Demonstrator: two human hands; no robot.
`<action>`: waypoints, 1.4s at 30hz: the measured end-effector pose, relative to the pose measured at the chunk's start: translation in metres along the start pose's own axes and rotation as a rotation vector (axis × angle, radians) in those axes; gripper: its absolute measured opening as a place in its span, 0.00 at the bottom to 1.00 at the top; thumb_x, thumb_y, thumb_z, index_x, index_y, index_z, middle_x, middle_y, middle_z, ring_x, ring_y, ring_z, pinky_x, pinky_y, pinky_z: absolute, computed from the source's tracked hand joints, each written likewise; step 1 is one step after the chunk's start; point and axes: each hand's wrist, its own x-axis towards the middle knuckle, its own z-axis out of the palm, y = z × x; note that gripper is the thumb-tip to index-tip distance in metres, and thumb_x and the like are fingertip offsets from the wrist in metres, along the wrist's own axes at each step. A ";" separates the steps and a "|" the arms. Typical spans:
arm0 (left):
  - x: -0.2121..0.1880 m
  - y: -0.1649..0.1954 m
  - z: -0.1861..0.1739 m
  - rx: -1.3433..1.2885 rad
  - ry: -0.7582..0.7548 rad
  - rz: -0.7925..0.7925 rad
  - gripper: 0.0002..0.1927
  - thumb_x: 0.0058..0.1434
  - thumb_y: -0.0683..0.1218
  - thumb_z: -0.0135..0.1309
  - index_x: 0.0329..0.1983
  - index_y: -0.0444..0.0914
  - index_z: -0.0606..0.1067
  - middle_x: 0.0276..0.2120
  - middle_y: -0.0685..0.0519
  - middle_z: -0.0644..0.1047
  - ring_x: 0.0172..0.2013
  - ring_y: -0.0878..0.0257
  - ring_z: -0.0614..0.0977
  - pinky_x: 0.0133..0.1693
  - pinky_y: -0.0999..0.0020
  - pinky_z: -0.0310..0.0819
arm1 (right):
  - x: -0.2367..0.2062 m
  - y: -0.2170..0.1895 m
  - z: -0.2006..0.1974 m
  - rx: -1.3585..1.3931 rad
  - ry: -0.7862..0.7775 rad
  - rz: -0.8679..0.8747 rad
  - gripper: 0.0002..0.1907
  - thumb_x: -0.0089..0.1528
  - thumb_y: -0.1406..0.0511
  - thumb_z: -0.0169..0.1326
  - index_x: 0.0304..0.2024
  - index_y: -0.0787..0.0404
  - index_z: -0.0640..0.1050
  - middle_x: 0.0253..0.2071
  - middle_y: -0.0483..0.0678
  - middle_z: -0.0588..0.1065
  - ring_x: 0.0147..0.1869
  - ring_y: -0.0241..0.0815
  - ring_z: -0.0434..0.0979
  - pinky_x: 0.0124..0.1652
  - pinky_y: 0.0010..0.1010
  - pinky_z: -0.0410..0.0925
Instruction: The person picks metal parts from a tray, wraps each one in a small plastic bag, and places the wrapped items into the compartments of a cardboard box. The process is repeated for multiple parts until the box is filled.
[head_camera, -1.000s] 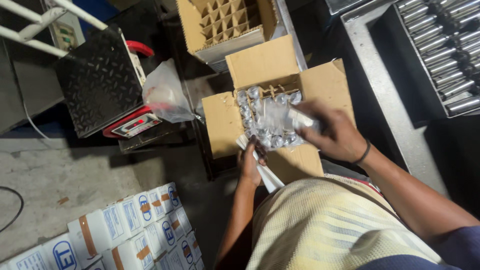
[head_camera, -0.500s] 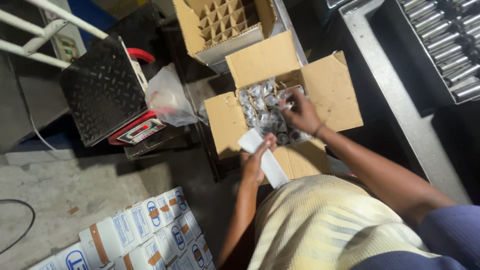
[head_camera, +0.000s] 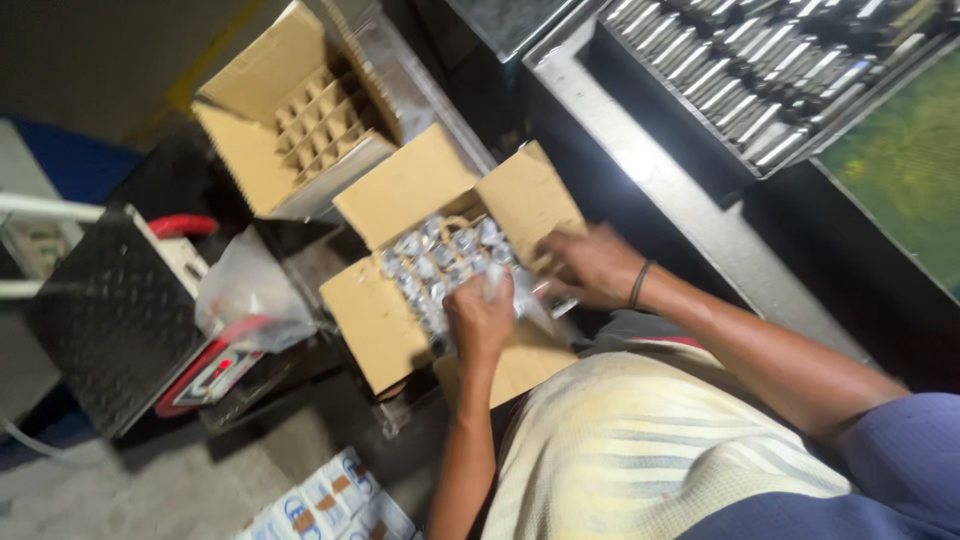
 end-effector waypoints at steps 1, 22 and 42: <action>-0.001 0.015 0.005 0.326 0.030 0.245 0.09 0.66 0.49 0.65 0.34 0.40 0.81 0.25 0.50 0.80 0.23 0.61 0.81 0.28 0.69 0.71 | -0.007 -0.003 0.004 0.458 -0.033 -0.137 0.24 0.61 0.61 0.62 0.57 0.60 0.72 0.45 0.46 0.78 0.48 0.39 0.80 0.47 0.33 0.72; -0.028 0.122 -0.012 0.280 0.193 -0.120 0.15 0.64 0.51 0.58 0.35 0.32 0.79 0.24 0.43 0.80 0.24 0.54 0.81 0.31 0.59 0.73 | 0.051 0.320 -0.216 -0.701 0.604 0.598 0.37 0.46 0.62 0.67 0.57 0.68 0.77 0.56 0.68 0.75 0.52 0.64 0.81 0.45 0.51 0.73; -0.026 0.072 0.008 0.187 -0.022 0.392 0.11 0.73 0.48 0.50 0.39 0.36 0.74 0.28 0.45 0.76 0.26 0.52 0.81 0.30 0.65 0.69 | -0.002 0.020 0.042 0.316 0.362 -0.332 0.24 0.67 0.58 0.49 0.57 0.70 0.75 0.46 0.56 0.78 0.48 0.47 0.80 0.46 0.35 0.74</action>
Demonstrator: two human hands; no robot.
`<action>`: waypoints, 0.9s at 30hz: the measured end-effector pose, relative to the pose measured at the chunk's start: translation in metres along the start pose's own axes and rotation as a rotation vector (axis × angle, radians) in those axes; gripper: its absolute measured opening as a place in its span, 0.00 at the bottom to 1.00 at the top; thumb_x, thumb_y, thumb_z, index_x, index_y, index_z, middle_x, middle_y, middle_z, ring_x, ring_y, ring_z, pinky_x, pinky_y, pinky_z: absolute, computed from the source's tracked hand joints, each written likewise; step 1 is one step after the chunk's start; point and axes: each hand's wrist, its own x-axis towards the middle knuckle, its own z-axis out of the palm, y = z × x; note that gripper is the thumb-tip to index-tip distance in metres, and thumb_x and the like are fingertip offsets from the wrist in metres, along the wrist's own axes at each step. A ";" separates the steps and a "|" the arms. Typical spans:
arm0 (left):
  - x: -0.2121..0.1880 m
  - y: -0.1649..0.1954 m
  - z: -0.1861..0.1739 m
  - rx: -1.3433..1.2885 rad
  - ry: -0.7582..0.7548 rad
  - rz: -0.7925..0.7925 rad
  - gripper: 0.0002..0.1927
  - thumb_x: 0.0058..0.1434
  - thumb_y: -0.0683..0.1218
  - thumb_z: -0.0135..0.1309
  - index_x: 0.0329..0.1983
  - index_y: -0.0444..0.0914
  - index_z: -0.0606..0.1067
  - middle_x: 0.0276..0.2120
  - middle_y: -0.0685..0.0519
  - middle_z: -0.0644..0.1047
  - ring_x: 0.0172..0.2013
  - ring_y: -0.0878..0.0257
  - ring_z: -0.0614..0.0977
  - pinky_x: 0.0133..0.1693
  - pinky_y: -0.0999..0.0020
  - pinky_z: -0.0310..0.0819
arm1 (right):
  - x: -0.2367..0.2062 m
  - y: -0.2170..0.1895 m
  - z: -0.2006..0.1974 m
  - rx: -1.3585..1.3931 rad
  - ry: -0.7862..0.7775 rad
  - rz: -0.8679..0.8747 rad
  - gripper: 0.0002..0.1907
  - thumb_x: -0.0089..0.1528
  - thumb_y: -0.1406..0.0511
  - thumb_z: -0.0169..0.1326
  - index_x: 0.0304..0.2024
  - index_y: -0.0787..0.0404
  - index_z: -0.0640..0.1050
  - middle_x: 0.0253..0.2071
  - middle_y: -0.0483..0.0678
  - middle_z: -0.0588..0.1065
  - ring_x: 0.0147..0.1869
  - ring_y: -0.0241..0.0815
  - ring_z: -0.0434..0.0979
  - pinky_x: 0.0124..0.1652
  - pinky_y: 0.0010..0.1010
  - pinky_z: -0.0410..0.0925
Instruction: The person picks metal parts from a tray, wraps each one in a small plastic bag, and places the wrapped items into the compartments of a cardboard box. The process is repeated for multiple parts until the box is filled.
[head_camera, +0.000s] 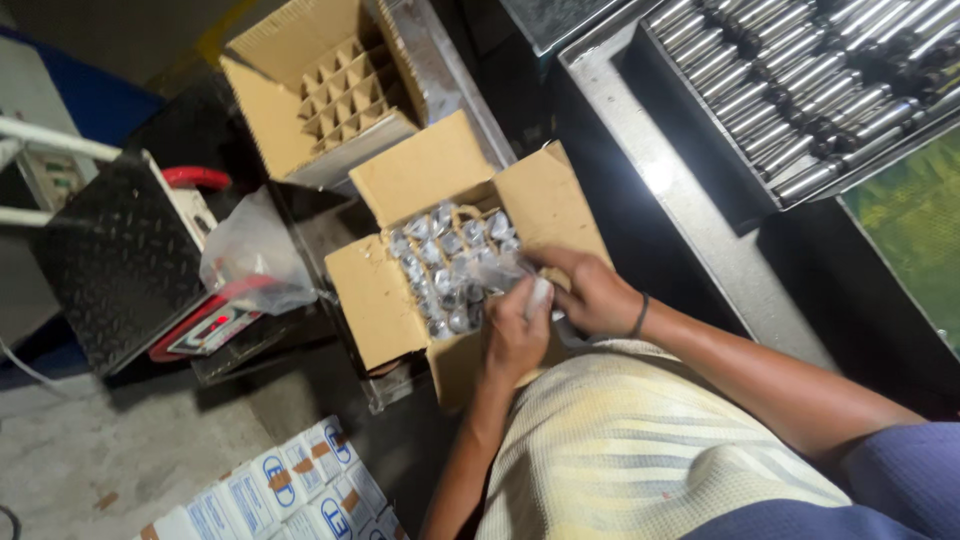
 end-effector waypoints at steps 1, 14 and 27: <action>-0.002 -0.005 -0.005 -0.408 0.074 -0.262 0.09 0.72 0.47 0.50 0.39 0.36 0.74 0.26 0.46 0.76 0.23 0.57 0.77 0.27 0.68 0.66 | 0.007 -0.004 0.008 0.166 0.047 0.056 0.22 0.67 0.59 0.48 0.56 0.69 0.76 0.48 0.54 0.79 0.52 0.44 0.81 0.50 0.33 0.74; -0.072 -0.092 -0.074 -1.154 0.540 -0.943 0.13 0.68 0.48 0.59 0.35 0.36 0.71 0.24 0.51 0.74 0.19 0.66 0.71 0.20 0.71 0.61 | 0.048 -0.065 0.000 -0.011 0.071 -0.158 0.19 0.58 0.68 0.60 0.51 0.63 0.76 0.42 0.56 0.80 0.31 0.35 0.78 0.29 0.27 0.70; -0.091 -0.116 -0.055 -1.201 0.323 -0.825 0.19 0.63 0.36 0.55 0.56 0.28 0.70 0.50 0.38 0.80 0.49 0.50 0.84 0.52 0.57 0.83 | 0.078 0.038 0.106 0.146 0.129 0.298 0.25 0.59 0.72 0.54 0.59 0.61 0.69 0.51 0.53 0.78 0.46 0.45 0.83 0.40 0.33 0.76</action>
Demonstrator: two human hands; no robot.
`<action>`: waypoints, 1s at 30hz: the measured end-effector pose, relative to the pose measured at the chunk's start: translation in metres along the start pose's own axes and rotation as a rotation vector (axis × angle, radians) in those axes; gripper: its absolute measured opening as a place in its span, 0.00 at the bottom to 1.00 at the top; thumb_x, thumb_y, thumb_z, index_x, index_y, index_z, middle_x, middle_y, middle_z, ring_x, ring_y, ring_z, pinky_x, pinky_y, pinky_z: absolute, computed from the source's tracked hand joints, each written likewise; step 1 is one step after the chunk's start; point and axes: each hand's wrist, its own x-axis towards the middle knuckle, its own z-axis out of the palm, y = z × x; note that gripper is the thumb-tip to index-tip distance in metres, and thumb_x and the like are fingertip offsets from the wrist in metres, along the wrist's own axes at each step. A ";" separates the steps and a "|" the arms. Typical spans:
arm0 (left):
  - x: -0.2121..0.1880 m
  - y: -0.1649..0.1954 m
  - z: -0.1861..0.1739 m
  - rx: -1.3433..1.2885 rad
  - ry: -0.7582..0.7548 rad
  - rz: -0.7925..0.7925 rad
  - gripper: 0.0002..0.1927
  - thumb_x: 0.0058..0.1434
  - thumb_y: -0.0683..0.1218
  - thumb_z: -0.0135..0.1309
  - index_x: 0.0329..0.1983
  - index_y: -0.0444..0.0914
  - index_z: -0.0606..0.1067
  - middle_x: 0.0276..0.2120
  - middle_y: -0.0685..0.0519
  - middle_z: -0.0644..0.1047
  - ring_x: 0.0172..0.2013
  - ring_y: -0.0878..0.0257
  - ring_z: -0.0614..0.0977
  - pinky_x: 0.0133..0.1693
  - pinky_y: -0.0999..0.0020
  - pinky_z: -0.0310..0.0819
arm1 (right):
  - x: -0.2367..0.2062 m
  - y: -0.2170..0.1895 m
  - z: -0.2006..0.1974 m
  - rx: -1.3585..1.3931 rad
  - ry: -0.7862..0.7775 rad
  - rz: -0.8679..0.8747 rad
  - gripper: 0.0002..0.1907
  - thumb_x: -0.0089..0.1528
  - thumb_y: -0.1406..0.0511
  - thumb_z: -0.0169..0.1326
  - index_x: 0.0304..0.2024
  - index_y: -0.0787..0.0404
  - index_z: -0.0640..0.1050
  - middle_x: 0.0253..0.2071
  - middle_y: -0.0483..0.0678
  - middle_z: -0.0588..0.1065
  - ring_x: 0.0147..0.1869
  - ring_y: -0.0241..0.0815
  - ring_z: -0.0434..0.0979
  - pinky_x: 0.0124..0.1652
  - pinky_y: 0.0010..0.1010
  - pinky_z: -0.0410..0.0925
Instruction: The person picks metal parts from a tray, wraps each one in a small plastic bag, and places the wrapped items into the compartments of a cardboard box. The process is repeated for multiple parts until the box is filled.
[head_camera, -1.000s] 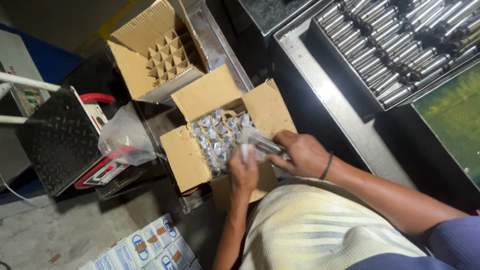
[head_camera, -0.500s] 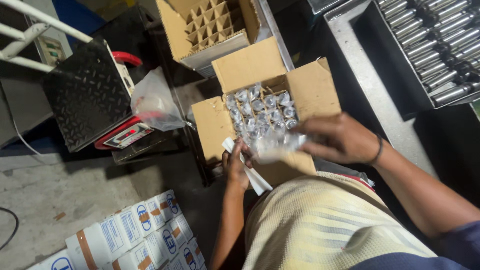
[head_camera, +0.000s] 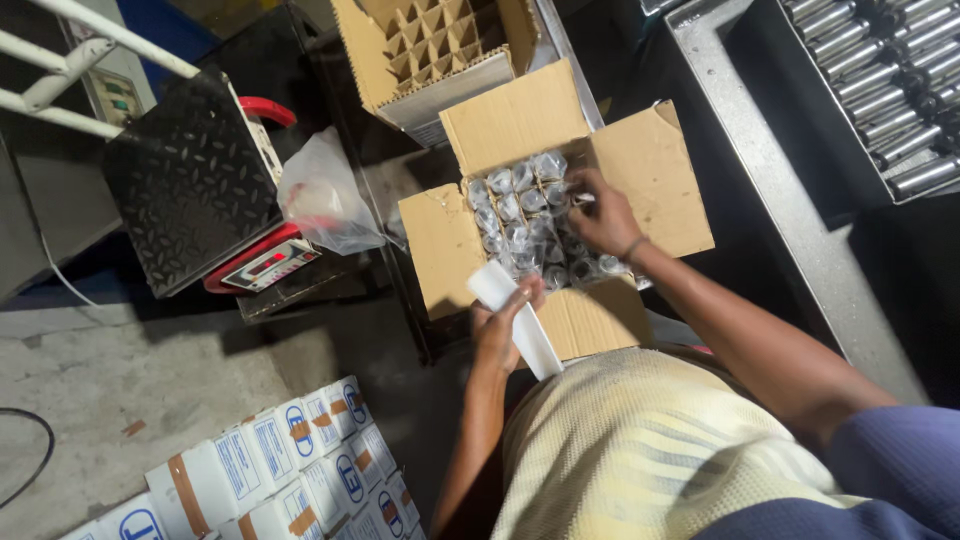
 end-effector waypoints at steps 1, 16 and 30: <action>0.004 -0.004 0.005 -0.081 0.042 0.016 0.20 0.64 0.36 0.54 0.58 0.25 0.70 0.52 0.37 0.80 0.51 0.50 0.84 0.54 0.57 0.81 | -0.020 -0.009 0.000 -0.018 -0.048 -0.067 0.18 0.61 0.69 0.57 0.54 0.60 0.72 0.45 0.52 0.79 0.43 0.43 0.83 0.40 0.33 0.76; 0.042 -0.021 0.106 0.989 0.014 0.315 0.19 0.61 0.49 0.67 0.45 0.29 0.79 0.32 0.47 0.82 0.26 0.61 0.82 0.28 0.64 0.79 | -0.051 -0.047 -0.139 -1.121 -0.256 -0.096 0.10 0.56 0.62 0.63 0.41 0.51 0.81 0.38 0.45 0.80 0.46 0.44 0.80 0.41 0.40 0.70; -0.009 0.049 0.155 1.284 0.164 0.493 0.14 0.60 0.48 0.61 0.29 0.30 0.80 0.18 0.43 0.78 0.20 0.54 0.80 0.28 0.58 0.73 | -0.040 0.019 -0.261 -0.849 0.012 0.326 0.31 0.56 0.50 0.62 0.57 0.57 0.75 0.43 0.54 0.82 0.48 0.57 0.82 0.45 0.48 0.74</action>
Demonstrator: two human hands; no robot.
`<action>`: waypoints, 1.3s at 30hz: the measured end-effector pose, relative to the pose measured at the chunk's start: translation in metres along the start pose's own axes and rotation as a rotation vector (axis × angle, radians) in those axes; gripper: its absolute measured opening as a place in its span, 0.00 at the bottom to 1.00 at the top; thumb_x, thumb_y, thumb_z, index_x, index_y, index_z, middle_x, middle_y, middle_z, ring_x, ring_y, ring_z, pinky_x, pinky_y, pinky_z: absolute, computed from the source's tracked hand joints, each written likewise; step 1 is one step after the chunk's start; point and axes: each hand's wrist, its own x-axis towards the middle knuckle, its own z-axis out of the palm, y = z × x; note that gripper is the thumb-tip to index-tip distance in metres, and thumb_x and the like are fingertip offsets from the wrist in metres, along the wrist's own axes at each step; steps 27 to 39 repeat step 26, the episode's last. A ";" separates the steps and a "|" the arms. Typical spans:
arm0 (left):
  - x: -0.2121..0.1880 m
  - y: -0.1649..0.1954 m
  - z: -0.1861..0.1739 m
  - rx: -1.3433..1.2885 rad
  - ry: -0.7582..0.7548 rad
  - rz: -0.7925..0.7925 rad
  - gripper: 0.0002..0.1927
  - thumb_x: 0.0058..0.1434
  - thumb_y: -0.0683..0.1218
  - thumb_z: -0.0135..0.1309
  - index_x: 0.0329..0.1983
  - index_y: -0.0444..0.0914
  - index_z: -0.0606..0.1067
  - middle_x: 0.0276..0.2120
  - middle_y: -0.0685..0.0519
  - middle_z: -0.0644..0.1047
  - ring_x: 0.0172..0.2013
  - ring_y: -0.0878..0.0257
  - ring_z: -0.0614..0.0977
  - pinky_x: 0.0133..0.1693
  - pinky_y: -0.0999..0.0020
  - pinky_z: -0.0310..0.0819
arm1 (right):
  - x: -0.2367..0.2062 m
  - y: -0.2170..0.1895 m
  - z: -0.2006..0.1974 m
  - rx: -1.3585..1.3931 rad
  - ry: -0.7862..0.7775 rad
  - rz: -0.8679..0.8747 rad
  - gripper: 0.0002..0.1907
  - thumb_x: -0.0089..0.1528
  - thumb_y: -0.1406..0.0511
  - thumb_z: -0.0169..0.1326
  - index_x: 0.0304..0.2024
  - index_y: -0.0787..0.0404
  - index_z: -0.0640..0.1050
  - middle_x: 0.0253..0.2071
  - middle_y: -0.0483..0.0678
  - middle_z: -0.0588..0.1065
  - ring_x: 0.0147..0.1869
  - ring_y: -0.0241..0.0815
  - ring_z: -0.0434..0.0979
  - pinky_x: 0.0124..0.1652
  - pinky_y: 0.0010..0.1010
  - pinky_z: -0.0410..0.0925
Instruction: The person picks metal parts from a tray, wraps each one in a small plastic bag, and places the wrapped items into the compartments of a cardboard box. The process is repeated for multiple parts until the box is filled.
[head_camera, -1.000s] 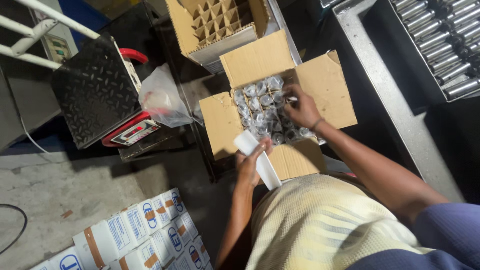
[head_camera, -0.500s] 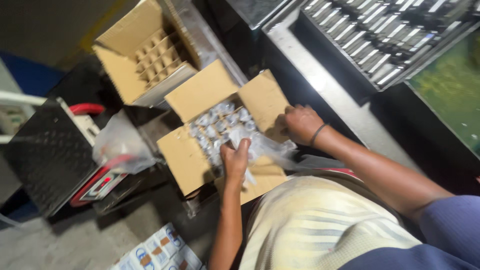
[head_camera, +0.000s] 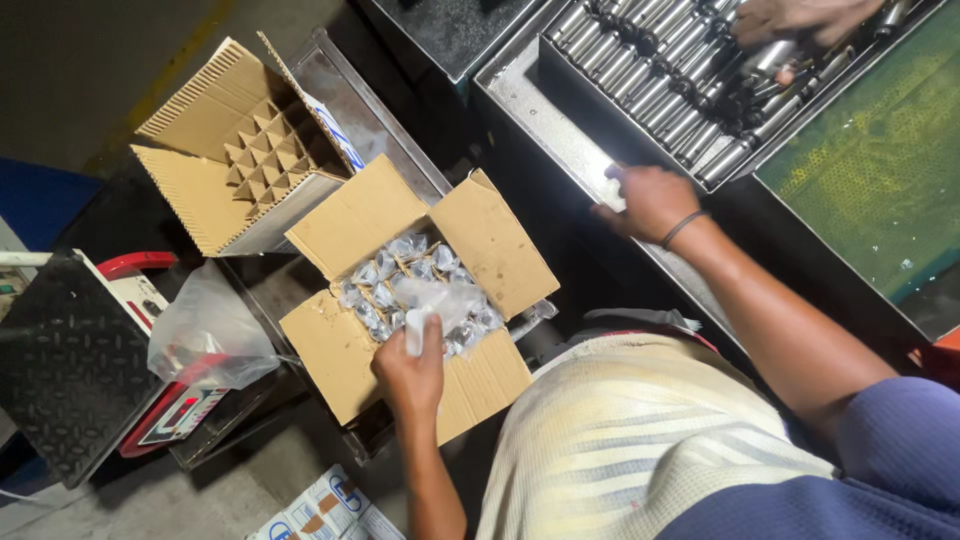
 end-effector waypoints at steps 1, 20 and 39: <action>-0.005 -0.001 -0.005 -0.044 -0.009 -0.012 0.14 0.61 0.49 0.60 0.31 0.31 0.80 0.18 0.45 0.79 0.21 0.56 0.82 0.28 0.60 0.74 | 0.005 0.014 -0.002 -0.043 0.005 0.077 0.32 0.59 0.49 0.62 0.59 0.59 0.73 0.42 0.59 0.81 0.48 0.61 0.81 0.46 0.50 0.73; -0.021 0.019 -0.001 -0.121 -0.144 -0.082 0.18 0.67 0.54 0.54 0.40 0.34 0.81 0.22 0.46 0.82 0.25 0.59 0.86 0.32 0.64 0.76 | 0.078 0.212 -0.003 -0.094 0.444 0.376 0.36 0.57 0.55 0.73 0.60 0.60 0.70 0.44 0.69 0.78 0.51 0.72 0.78 0.51 0.54 0.70; -0.018 0.005 0.008 -0.270 -0.192 0.016 0.16 0.68 0.52 0.54 0.40 0.33 0.79 0.26 0.50 0.82 0.26 0.63 0.86 0.30 0.65 0.77 | 0.062 0.173 -0.015 -0.223 0.372 0.341 0.37 0.56 0.57 0.72 0.62 0.62 0.69 0.42 0.65 0.80 0.49 0.68 0.80 0.51 0.53 0.71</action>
